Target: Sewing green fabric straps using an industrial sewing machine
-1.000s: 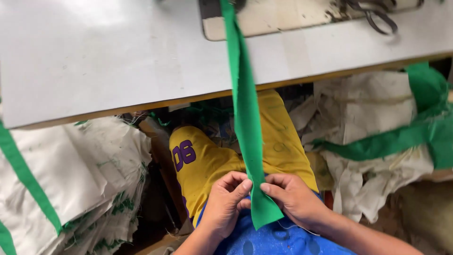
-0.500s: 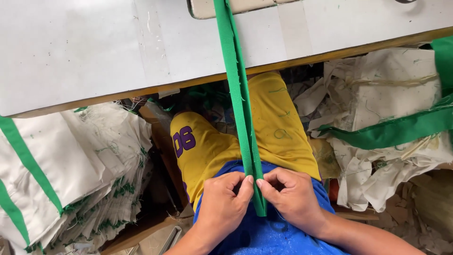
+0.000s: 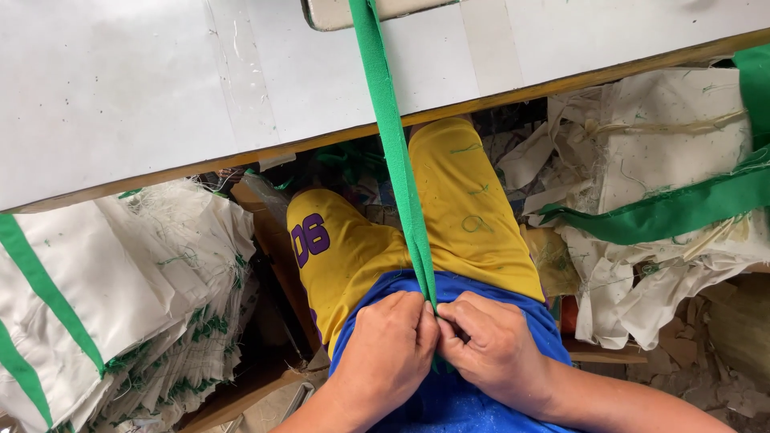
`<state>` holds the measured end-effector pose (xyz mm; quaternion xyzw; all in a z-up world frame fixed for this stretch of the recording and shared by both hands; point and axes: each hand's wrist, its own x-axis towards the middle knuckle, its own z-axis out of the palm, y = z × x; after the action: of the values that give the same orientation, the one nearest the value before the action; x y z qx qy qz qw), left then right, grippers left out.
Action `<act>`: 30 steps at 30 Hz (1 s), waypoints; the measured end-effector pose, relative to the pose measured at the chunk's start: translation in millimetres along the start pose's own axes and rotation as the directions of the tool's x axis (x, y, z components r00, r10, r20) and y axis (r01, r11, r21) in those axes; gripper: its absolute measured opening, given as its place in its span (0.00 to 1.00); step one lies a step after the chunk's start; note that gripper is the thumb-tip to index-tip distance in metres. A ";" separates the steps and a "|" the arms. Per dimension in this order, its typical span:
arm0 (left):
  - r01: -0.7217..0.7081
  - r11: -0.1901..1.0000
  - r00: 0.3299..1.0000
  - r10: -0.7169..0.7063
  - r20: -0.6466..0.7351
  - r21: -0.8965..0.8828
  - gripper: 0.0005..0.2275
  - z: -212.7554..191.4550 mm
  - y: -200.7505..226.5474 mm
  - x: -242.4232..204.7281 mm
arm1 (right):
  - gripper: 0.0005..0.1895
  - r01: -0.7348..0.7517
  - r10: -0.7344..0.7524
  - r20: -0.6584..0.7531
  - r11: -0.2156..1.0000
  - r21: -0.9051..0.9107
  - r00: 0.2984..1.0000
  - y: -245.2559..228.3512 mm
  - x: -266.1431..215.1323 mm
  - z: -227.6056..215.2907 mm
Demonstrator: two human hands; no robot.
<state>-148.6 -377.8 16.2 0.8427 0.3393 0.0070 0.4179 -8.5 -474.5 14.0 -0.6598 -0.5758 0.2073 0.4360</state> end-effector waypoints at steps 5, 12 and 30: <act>-0.039 0.999 0.999 0.039 0.005 -0.008 0.10 -4.5 -0.1 -2.9 | 0.04 0.022 -0.021 0.038 0.999 -0.025 0.999 -6.4 0.3 -3.4; 0.017 1.000 0.999 -0.018 -0.036 -0.026 0.21 -22.0 5.3 6.5 | 0.05 0.181 -0.180 0.107 0.984 0.006 0.978 -14.3 0.2 -0.1; -0.286 0.564 0.816 0.567 -0.111 0.775 0.05 -37.5 32.6 9.0 | 0.13 0.568 -0.604 -0.023 0.761 -0.313 0.797 34.9 42.4 -10.3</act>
<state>-134.3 -360.1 61.3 0.9782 0.1631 0.1237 -0.0340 30.4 -436.6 0.8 -0.5143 -0.7494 -0.0671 0.4116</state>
